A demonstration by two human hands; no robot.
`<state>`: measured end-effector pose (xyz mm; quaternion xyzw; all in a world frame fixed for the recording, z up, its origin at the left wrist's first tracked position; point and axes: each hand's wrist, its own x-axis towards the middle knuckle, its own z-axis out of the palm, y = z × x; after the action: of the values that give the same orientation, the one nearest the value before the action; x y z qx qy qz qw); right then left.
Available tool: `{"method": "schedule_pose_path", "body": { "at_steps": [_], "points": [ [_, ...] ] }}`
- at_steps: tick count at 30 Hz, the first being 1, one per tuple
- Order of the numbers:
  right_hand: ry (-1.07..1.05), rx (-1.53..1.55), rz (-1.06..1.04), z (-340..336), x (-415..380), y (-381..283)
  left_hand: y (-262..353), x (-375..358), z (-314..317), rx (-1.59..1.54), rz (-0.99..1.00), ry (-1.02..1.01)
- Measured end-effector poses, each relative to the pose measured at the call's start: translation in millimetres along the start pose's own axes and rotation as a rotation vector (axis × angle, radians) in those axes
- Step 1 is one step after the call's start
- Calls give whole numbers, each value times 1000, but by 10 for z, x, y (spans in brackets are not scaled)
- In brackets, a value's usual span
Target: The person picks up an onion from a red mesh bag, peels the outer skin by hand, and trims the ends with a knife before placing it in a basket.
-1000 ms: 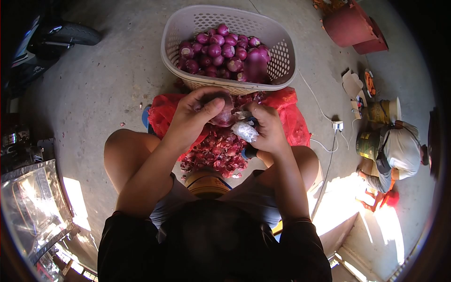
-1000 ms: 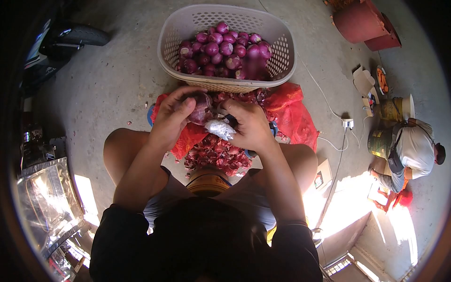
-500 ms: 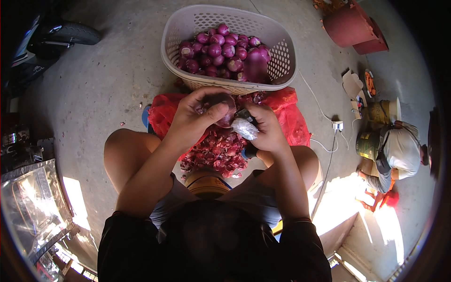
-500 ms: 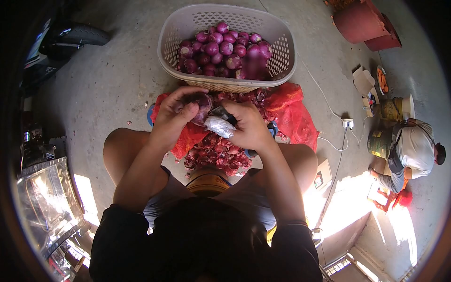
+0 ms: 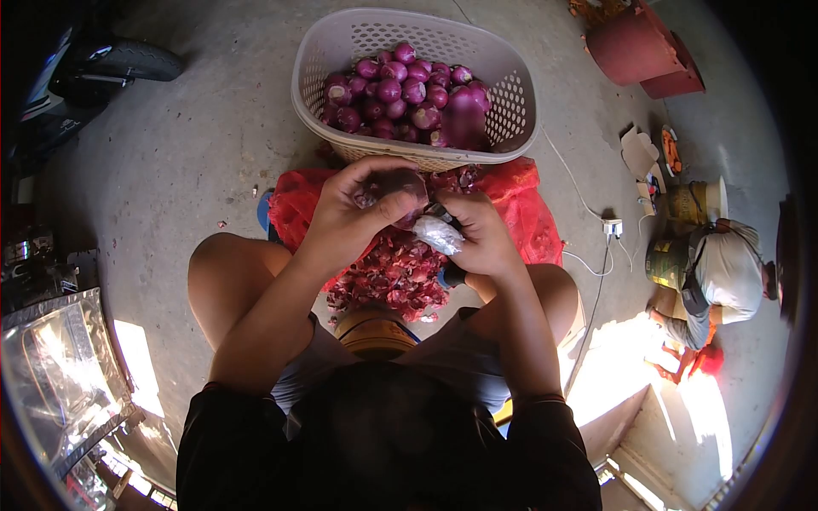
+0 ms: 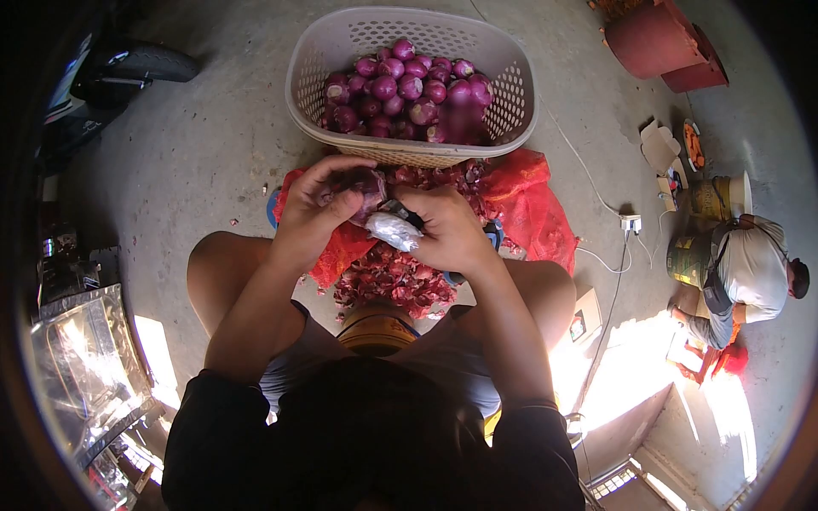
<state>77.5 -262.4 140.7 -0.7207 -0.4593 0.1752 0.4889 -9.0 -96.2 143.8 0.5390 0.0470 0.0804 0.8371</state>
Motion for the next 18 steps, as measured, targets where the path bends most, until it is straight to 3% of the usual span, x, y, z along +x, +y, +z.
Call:
{"method": "schedule_pose_path", "body": {
  "at_steps": [7, 12, 15, 18],
  "points": [
    [-30, -148, -76, -47, -8, 9, -2, 2, -26, 76, -26, -20],
    [-40, -239, -133, -19, -10, -3, -112, 25, -92, -108, -67, 51],
    [64, -137, 19, -10, -60, 30, -117, 28, -101, -113, -67, 40],
    [121, -125, 42, -32, -58, 46, -101, 18, -96, -162, -97, 30]
  ]
}}
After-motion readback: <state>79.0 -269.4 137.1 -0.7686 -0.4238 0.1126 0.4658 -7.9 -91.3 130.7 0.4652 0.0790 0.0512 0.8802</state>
